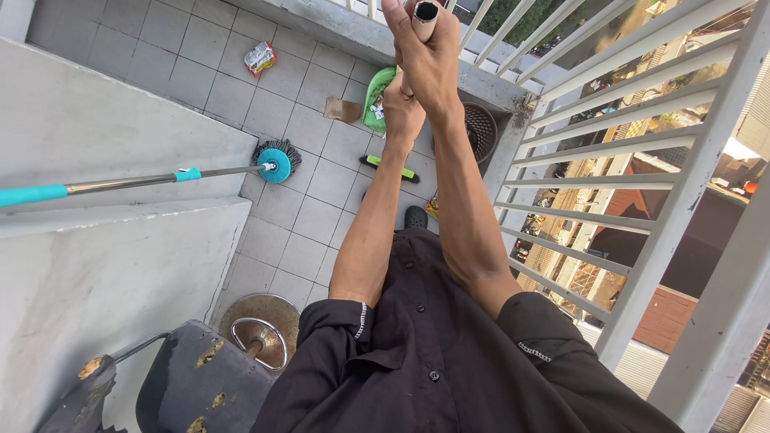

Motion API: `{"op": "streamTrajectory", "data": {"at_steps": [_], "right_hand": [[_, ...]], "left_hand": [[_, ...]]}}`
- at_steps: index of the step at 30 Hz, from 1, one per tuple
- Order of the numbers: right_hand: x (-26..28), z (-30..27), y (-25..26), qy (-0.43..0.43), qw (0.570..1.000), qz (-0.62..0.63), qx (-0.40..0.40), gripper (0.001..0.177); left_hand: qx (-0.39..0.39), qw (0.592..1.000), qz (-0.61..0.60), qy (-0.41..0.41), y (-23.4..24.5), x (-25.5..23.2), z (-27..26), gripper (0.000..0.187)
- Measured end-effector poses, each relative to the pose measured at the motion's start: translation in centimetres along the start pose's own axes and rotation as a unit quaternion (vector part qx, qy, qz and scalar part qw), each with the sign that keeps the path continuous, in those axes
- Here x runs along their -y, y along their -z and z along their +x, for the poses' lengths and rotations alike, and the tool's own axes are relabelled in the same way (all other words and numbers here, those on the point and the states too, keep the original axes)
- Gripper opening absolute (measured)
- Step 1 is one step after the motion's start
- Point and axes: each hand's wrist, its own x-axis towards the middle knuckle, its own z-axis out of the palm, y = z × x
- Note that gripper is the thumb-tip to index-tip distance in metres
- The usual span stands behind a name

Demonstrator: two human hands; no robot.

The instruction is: Assembling the segments of a broom handle and attaching the broom head.

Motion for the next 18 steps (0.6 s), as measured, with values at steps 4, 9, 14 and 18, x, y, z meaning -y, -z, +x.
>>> {"op": "streamTrajectory", "data": {"at_steps": [4, 9, 14, 18], "right_hand": [[0.3, -0.1, -0.2, -0.018, 0.999, -0.029, -0.008, 0.043], [0.0, 0.2, -0.3, 0.018, 1.000, -0.020, -0.006, 0.046], [-0.2, 0.2, -0.4, 0.037, 0.997, -0.071, -0.009, 0.048], [-0.1, 0.6, -0.8, 0.056, 0.995, -0.081, -0.008, 0.048]], "left_hand": [[-0.019, 0.999, 0.021, 0.025, -0.4, -3.1, 0.1, 0.037], [-0.008, 1.000, -0.017, 0.019, -0.5, -1.7, 1.1, 0.042], [-0.009, 0.999, 0.048, -0.019, -0.3, -0.3, 2.1, 0.032], [-0.026, 0.998, 0.061, -0.010, -0.4, 0.1, 3.0, 0.031]]}}
